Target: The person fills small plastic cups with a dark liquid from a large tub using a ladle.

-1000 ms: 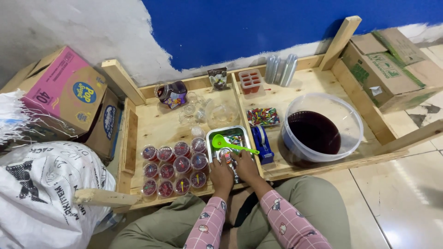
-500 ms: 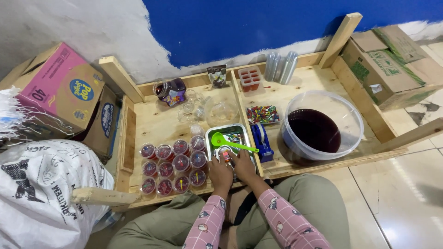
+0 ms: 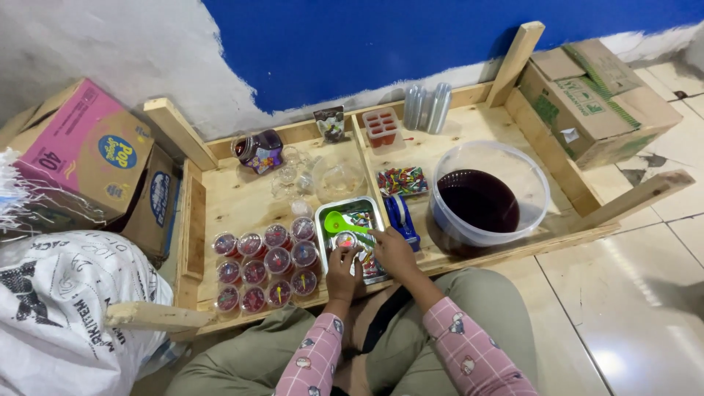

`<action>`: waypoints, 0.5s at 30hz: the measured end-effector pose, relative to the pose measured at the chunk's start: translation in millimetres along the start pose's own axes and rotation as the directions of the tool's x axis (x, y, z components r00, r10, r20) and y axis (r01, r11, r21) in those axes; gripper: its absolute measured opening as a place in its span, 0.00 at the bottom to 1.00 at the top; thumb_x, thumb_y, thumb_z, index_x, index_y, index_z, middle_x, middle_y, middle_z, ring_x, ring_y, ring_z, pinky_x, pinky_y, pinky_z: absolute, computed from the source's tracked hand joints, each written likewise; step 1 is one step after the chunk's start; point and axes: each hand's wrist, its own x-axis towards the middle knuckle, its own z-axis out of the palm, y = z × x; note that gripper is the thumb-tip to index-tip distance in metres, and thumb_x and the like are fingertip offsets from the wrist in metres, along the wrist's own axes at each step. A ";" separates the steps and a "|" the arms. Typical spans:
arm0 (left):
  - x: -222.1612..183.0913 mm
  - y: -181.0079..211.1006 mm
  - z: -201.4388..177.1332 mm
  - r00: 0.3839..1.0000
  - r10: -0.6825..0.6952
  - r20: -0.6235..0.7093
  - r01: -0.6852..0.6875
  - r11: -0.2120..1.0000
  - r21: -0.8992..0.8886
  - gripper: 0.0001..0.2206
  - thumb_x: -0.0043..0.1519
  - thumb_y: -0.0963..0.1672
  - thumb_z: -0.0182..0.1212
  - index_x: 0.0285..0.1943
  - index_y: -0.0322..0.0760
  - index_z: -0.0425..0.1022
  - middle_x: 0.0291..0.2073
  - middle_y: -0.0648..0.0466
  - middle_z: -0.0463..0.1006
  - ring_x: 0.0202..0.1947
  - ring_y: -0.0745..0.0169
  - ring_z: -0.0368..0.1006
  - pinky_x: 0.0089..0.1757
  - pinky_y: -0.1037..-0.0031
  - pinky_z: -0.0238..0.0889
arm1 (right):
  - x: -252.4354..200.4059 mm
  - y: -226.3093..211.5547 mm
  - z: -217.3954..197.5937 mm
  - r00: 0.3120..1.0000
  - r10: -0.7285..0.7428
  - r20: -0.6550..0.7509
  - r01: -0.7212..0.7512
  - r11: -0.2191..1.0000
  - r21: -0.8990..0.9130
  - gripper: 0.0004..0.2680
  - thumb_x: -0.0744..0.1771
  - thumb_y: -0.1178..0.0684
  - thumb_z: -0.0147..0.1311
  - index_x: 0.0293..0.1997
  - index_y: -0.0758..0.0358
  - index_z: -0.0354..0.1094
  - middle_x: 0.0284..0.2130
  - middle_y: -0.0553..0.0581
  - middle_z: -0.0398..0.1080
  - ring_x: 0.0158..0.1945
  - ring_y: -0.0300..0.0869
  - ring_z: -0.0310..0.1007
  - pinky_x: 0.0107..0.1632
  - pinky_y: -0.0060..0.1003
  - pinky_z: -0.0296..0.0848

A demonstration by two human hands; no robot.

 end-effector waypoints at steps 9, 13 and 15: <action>-8.3 66.2 39.0 0.834 -0.394 0.386 0.503 0.830 -0.239 0.05 0.56 0.46 0.67 0.40 0.54 0.83 0.40 0.64 0.79 0.39 0.60 0.78 0.45 0.67 0.71 | -16.8 95.0 -63.3 0.909 0.394 0.137 -0.396 0.918 -0.017 0.11 0.62 0.48 0.59 0.47 0.44 0.81 0.26 0.53 0.78 0.34 0.50 0.80 0.38 0.43 0.76; 19.9 106.5 34.5 0.806 -0.334 0.489 0.518 0.797 -0.311 0.10 0.59 0.44 0.63 0.50 0.47 0.82 0.54 0.48 0.77 0.42 0.44 0.79 0.45 0.59 0.74 | -20.6 123.7 -59.9 0.852 0.478 0.214 -0.496 0.867 0.038 0.10 0.64 0.50 0.58 0.48 0.48 0.82 0.29 0.62 0.79 0.39 0.57 0.80 0.42 0.46 0.76; 15.4 105.2 47.4 0.695 -0.363 0.621 0.600 0.769 -0.222 0.16 0.64 0.46 0.60 0.61 0.45 0.76 0.63 0.40 0.68 0.57 0.35 0.72 0.52 0.58 0.70 | -18.1 143.7 -38.5 0.754 0.589 0.291 -0.646 0.746 0.164 0.10 0.64 0.52 0.57 0.48 0.48 0.79 0.21 0.54 0.76 0.24 0.43 0.77 0.33 0.35 0.75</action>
